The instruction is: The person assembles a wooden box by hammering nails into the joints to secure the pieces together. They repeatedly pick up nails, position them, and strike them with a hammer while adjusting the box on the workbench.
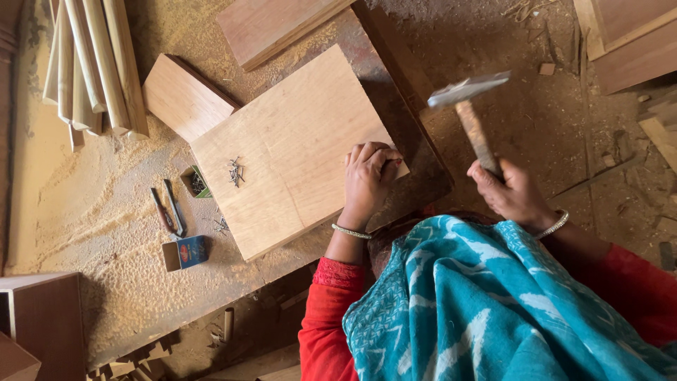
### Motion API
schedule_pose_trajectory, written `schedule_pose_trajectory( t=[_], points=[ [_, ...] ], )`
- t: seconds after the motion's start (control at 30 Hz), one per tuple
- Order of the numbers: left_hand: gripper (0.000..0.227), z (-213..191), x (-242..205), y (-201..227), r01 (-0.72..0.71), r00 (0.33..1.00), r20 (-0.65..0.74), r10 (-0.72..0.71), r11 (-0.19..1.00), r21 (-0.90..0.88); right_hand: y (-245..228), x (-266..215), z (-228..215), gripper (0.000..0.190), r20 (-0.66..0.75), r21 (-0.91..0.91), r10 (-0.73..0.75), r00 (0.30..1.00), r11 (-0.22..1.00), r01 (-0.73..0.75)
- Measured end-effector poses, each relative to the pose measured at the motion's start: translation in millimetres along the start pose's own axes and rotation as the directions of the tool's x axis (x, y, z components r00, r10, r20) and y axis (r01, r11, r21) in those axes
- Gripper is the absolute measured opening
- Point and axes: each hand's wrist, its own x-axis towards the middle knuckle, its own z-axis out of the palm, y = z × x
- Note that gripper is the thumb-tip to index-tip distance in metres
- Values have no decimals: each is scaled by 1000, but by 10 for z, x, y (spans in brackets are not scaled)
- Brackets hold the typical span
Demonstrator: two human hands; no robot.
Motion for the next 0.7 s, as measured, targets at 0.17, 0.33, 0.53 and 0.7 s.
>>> schedule_pose_trajectory(
  t=[0.17, 0.33, 0.53, 0.7],
  points=[
    [11, 5, -5, -5, 1, 1000, -3, -1, 1000, 1, 296, 64, -180, 31, 169, -328, -103, 980, 932, 154],
    [10, 15, -3, 1, -20, 1000, -13, 20, 999, 35, 165, 56, -254, 43, 247, -517, -99, 964, 828, 218],
    [11, 12, -6, 31, -31, 999, -24, 32, 998, 48, -477, -162, -228, 48, 142, -808, -100, 985, 562, 174],
    [14, 19, -16, 33, -30, 999, -23, 32, 997, 75, -693, -242, -145, 44, 173, -818, -130, 976, 532, 217]
  ],
)
